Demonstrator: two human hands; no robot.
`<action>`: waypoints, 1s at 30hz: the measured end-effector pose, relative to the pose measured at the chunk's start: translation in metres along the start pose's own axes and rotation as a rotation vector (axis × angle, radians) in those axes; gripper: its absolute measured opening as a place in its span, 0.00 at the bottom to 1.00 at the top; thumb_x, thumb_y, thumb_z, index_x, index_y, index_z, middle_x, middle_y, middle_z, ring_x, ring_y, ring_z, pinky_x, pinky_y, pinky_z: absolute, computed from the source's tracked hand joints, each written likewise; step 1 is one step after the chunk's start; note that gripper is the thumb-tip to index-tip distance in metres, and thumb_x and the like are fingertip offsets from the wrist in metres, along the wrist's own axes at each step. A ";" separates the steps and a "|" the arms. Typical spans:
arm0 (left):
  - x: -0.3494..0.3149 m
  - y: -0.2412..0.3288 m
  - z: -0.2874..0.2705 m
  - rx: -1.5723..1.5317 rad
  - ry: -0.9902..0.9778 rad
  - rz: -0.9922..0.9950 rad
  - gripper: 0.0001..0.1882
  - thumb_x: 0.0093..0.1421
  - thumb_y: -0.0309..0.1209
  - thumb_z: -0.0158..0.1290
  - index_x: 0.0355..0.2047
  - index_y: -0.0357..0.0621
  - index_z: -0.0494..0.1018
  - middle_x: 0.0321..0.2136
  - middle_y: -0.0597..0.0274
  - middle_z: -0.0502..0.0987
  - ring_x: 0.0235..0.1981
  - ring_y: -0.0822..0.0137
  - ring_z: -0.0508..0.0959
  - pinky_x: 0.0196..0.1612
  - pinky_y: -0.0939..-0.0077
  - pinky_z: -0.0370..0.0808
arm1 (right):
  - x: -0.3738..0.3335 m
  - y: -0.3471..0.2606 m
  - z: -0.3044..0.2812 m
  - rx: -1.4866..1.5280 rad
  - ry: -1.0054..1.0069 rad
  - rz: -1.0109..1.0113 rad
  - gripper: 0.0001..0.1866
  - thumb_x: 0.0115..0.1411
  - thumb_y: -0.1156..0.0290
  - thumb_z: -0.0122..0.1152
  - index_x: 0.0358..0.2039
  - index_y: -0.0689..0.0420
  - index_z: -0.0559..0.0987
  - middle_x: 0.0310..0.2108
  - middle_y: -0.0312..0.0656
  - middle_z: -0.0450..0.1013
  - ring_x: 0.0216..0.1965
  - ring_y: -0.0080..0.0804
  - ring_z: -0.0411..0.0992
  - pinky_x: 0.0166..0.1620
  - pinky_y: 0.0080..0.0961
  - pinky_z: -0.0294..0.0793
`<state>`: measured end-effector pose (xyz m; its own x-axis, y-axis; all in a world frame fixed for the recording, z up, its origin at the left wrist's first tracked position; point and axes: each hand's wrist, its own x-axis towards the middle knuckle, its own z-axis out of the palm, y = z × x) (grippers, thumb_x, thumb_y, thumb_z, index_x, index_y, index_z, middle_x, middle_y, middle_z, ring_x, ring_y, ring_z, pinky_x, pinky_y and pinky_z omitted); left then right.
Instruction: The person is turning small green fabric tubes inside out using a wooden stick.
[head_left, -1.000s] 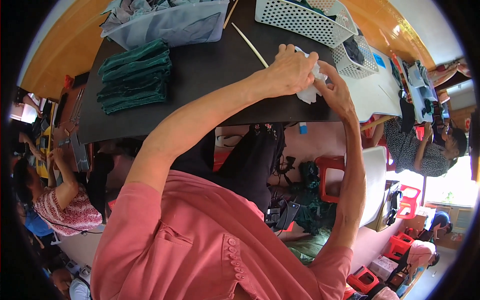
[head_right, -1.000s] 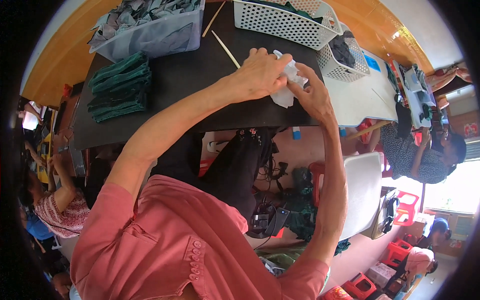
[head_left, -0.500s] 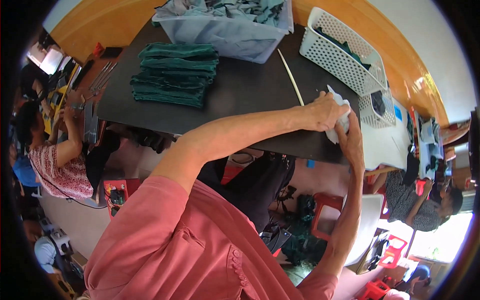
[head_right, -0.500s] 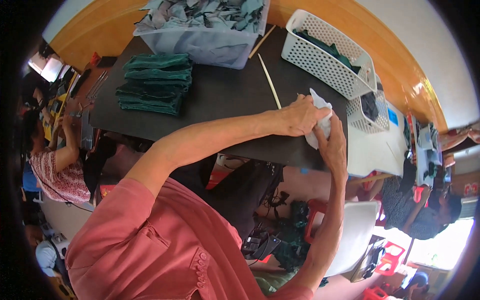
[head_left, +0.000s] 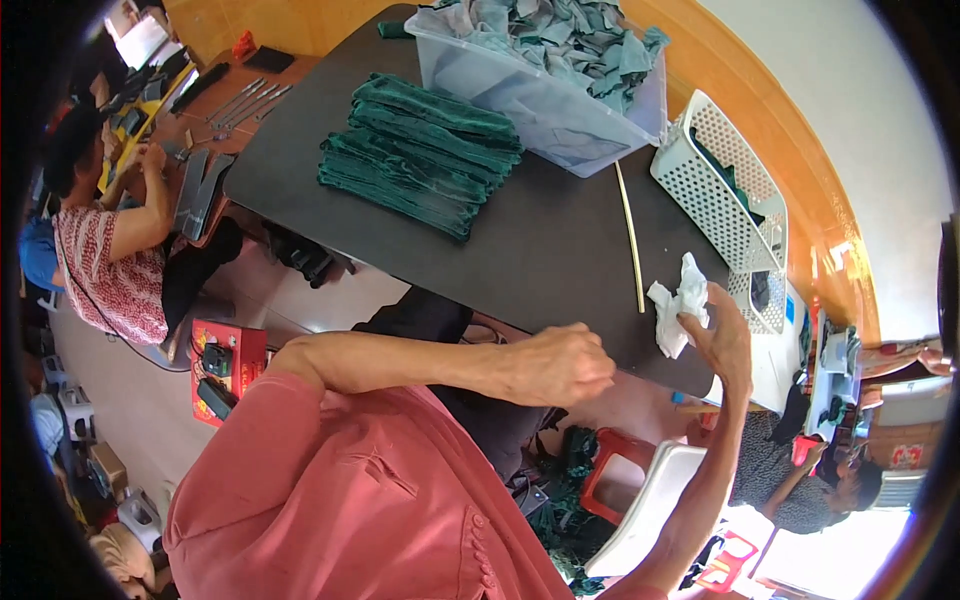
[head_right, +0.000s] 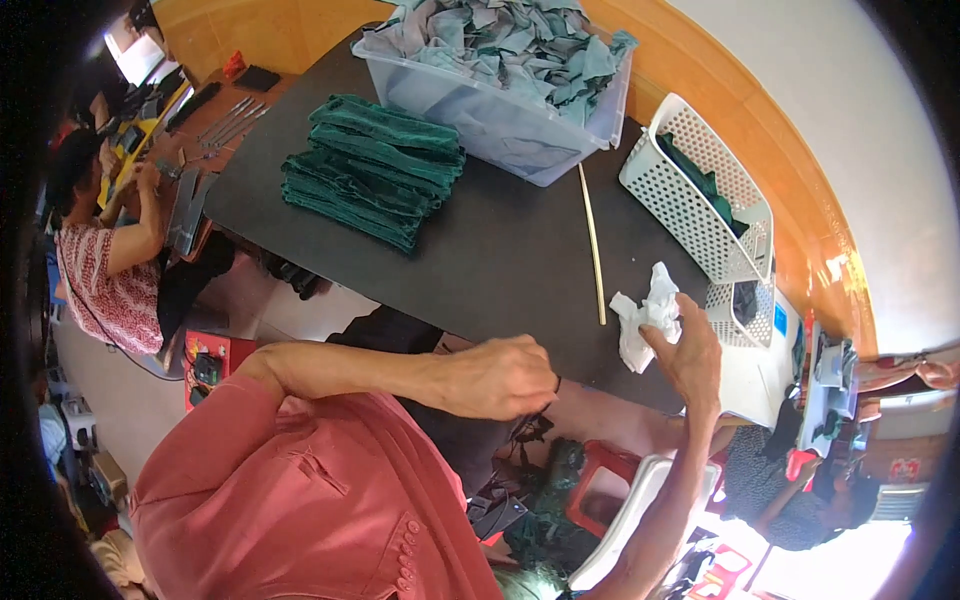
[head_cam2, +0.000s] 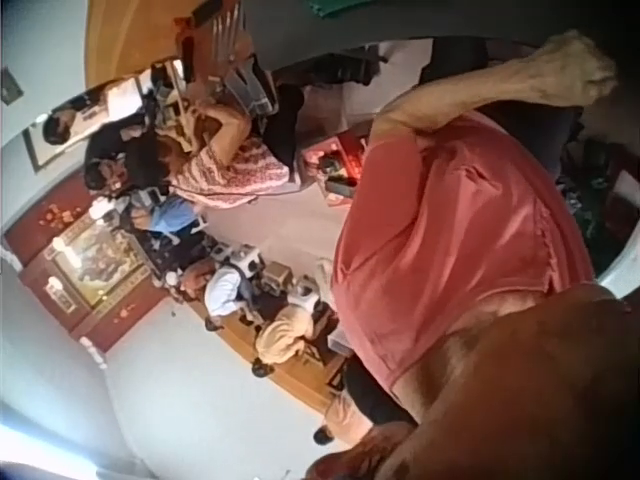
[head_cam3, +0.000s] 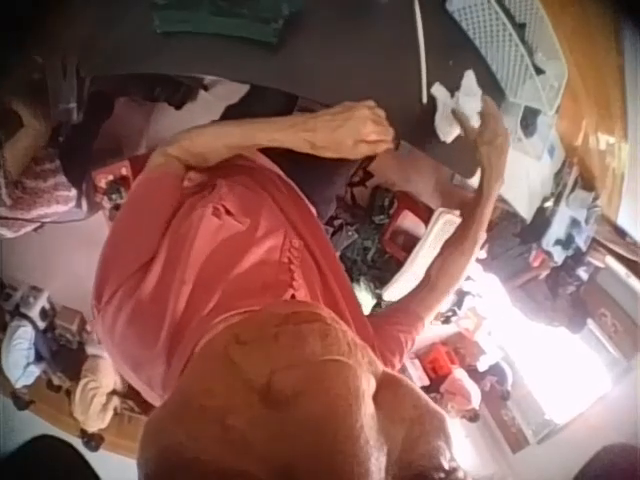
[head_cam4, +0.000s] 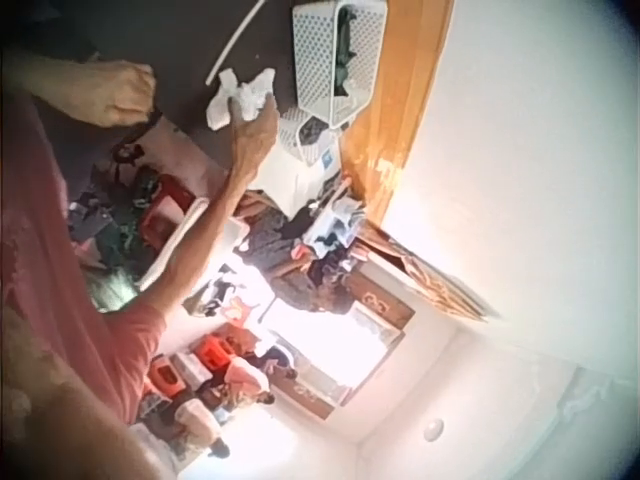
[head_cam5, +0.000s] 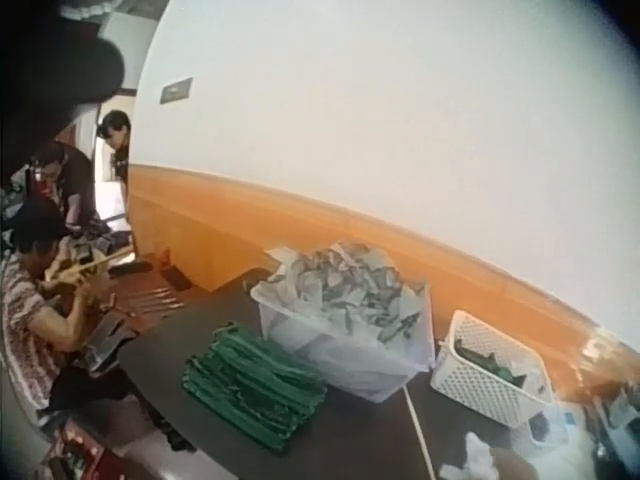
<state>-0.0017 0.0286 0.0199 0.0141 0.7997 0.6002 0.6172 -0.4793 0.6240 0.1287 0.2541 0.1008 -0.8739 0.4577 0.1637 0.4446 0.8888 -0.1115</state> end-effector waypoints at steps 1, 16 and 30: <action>-0.007 -0.006 -0.006 -0.004 0.010 0.002 0.10 0.55 0.30 0.48 0.19 0.41 0.66 0.18 0.57 0.70 0.27 0.57 0.71 0.35 0.64 0.65 | 0.004 -0.009 -0.014 -0.075 -0.018 -0.031 0.26 0.51 0.62 0.62 0.48 0.61 0.70 0.41 0.53 0.70 0.43 0.50 0.69 0.43 0.38 0.68; -0.024 -0.028 -0.023 0.037 0.234 -0.135 0.06 0.53 0.25 0.51 0.28 0.42 0.64 0.23 0.58 0.68 0.31 0.58 0.69 0.38 0.65 0.64 | 0.236 -0.264 0.013 0.469 0.251 -0.573 0.10 0.51 0.67 0.59 0.32 0.58 0.78 0.23 0.45 0.74 0.26 0.42 0.73 0.32 0.33 0.70; -0.021 -0.022 -0.033 -0.108 0.106 -0.198 0.11 0.53 0.24 0.52 0.37 0.40 0.68 0.25 0.61 0.72 0.33 0.64 0.72 0.44 0.70 0.66 | 0.158 -0.159 -0.024 1.346 0.507 -0.062 0.08 0.57 0.68 0.53 0.32 0.60 0.75 0.21 0.32 0.71 0.22 0.18 0.62 0.26 0.16 0.61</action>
<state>-0.0415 0.0105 0.0099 -0.1848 0.8420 0.5068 0.5119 -0.3577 0.7810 -0.0752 0.1857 0.1676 -0.5949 0.6332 0.4951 -0.3611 0.3398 -0.8684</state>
